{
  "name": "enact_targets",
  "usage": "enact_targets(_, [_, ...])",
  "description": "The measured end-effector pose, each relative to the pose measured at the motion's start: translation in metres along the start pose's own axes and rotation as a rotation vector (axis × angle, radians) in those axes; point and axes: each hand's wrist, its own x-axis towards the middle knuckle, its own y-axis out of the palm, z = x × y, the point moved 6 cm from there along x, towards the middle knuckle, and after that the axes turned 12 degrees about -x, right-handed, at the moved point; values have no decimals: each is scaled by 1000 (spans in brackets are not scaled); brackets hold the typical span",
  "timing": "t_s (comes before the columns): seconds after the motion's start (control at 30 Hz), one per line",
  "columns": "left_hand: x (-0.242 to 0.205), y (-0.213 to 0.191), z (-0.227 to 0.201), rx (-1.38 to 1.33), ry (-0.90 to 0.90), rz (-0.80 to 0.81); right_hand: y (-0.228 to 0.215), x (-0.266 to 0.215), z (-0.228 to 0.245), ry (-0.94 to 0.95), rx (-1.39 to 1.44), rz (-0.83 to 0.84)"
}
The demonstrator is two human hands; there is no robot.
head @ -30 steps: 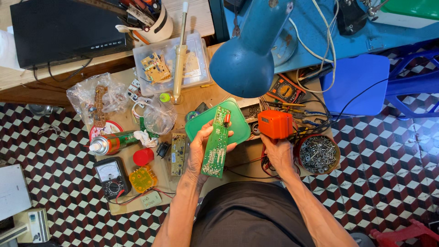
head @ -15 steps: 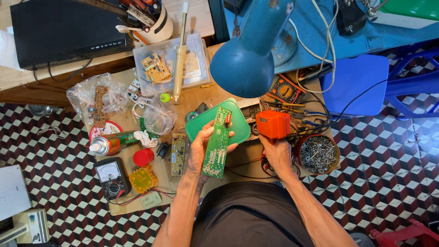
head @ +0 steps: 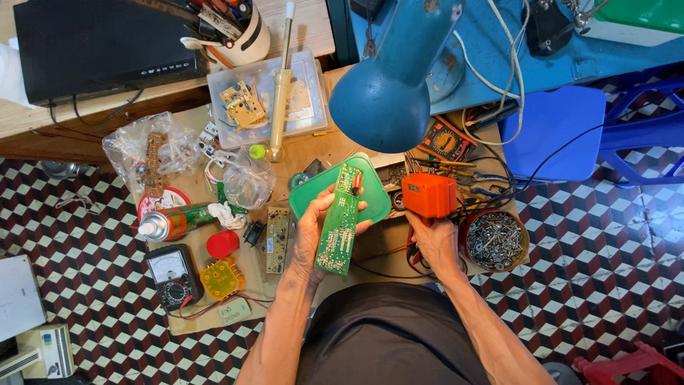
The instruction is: The person holds a green circuit board and uses a heat gun to apply heat to specific components. They repeatedly reposition the board and direct the hot air at different areas while inspecting the surface.
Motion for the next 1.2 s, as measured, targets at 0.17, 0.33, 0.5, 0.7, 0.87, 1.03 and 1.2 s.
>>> enact_targets(0.17, [9, 5, 4, -32, -7, 29, -12, -9, 3, -48, 143, -11])
enact_targets(0.33, [18, 5, 7, -43, -38, 19, -15, -6, -13, -45, -12, -10])
enact_targets(0.5, [17, 8, 5, -28, -43, 36, -18, -12, -1, -269, 19, -31])
enact_targets(0.7, [16, 15, 3, -35, -18, 35, -36, -26, 16, 95, 352, -32])
enact_targets(0.87, [19, 21, 5, -64, -23, 68, -78, -76, 87, -616, -273, -327])
enact_targets(1.03, [25, 21, 10, -75, -1, 77, -83, -89, 114, -766, -432, -301])
enact_targets(1.2, [38, 12, 15, -102, -1, 71, -64, -66, 94, -268, 146, 41])
